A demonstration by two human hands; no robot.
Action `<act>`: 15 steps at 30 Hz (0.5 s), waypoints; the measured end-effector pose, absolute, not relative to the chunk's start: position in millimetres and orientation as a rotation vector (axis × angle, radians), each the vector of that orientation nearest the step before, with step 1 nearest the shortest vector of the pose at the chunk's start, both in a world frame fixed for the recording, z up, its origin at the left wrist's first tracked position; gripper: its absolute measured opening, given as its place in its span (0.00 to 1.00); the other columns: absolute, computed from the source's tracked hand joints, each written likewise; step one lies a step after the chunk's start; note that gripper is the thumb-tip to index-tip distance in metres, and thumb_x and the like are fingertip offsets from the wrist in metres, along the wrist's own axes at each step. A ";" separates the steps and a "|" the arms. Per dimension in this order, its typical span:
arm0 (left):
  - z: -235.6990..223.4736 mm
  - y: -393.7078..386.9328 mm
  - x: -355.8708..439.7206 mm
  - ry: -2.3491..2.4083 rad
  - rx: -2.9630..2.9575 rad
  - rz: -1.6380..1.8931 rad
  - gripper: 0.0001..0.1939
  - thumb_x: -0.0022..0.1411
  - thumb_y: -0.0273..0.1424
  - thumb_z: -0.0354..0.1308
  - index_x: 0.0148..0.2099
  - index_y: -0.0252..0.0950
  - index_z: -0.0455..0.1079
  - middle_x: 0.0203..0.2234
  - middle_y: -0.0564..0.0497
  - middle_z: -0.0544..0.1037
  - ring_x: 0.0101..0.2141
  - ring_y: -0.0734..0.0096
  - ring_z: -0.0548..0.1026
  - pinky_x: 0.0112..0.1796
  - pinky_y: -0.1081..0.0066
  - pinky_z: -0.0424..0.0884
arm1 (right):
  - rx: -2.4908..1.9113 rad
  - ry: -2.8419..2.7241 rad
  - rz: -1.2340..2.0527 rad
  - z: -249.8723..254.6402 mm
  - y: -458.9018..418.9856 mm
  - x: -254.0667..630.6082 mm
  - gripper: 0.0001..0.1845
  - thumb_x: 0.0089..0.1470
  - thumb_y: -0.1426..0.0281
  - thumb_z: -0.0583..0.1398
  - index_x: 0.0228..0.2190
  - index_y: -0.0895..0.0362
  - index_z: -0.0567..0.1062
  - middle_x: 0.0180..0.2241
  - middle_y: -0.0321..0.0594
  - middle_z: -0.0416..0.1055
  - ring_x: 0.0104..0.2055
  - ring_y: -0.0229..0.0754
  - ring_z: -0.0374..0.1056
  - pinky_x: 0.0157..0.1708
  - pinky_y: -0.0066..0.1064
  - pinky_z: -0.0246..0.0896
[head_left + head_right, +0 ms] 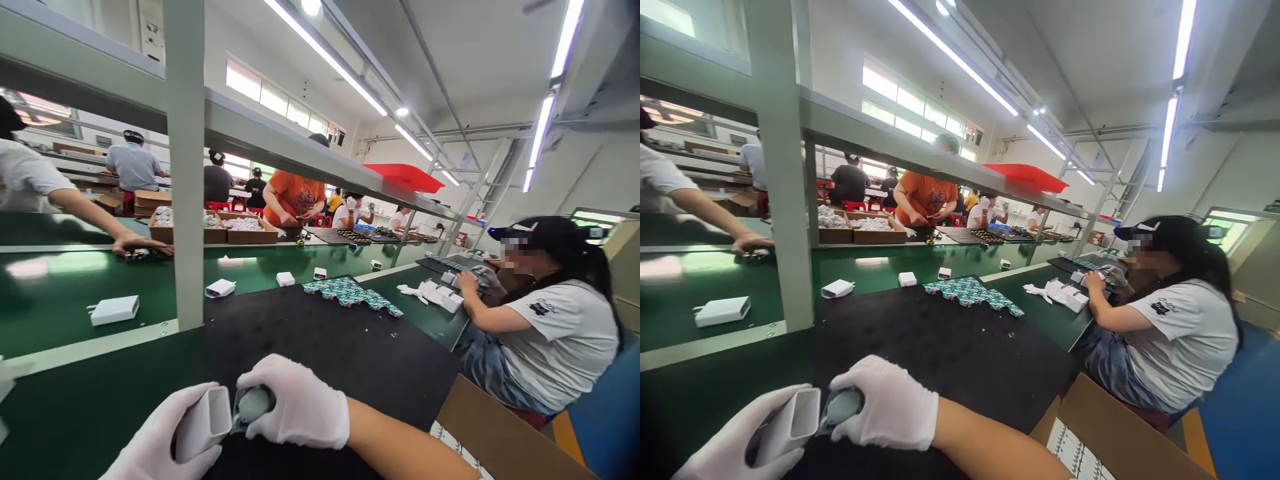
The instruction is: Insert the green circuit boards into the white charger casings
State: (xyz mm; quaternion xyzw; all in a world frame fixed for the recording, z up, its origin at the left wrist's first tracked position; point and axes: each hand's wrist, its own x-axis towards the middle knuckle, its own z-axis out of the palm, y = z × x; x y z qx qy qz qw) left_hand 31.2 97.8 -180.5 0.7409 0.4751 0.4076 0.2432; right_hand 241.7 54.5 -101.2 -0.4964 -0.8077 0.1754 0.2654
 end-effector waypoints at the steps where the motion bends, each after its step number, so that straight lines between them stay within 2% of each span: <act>1: -171.3 91.4 30.8 1.302 2.017 1.067 0.23 0.46 0.37 0.58 0.47 0.41 0.66 0.43 0.49 0.77 0.43 0.56 0.76 0.45 0.63 0.74 | -1.307 -2.103 0.520 -97.5 52.1 241.0 0.25 0.40 0.67 0.70 0.44 0.50 0.75 0.43 0.35 0.71 0.46 0.41 0.69 0.48 0.29 0.64; 4: -143.0 73.2 29.9 1.302 2.030 0.899 0.23 0.52 0.35 0.57 0.51 0.41 0.64 0.45 0.52 0.76 0.45 0.61 0.75 0.47 0.65 0.72 | -1.254 -1.908 0.586 -87.7 45.1 241.2 0.20 0.41 0.77 0.66 0.40 0.53 0.75 0.41 0.35 0.72 0.45 0.41 0.69 0.48 0.32 0.63; 6: -127.9 66.2 30.3 1.249 2.041 0.832 0.22 0.52 0.32 0.57 0.51 0.41 0.64 0.44 0.53 0.75 0.44 0.63 0.75 0.47 0.66 0.72 | -1.243 -1.827 0.643 -84.8 43.0 243.3 0.20 0.42 0.80 0.61 0.40 0.53 0.75 0.42 0.36 0.70 0.45 0.41 0.69 0.47 0.33 0.65; 11: -113.7 61.4 32.8 1.158 2.052 0.812 0.23 0.49 0.27 0.60 0.49 0.40 0.65 0.45 0.52 0.74 0.43 0.64 0.74 0.46 0.64 0.72 | -1.266 -1.878 0.613 -88.2 38.2 244.1 0.24 0.41 0.79 0.59 0.42 0.49 0.75 0.45 0.39 0.66 0.45 0.43 0.68 0.37 0.31 0.68; 15: -113.8 60.3 34.5 1.109 2.048 0.829 0.24 0.48 0.26 0.61 0.49 0.40 0.66 0.45 0.51 0.73 0.44 0.62 0.73 0.46 0.62 0.72 | -1.245 -2.031 0.385 -91.0 35.0 237.8 0.25 0.38 0.80 0.57 0.42 0.53 0.74 0.44 0.41 0.71 0.44 0.44 0.68 0.38 0.34 0.68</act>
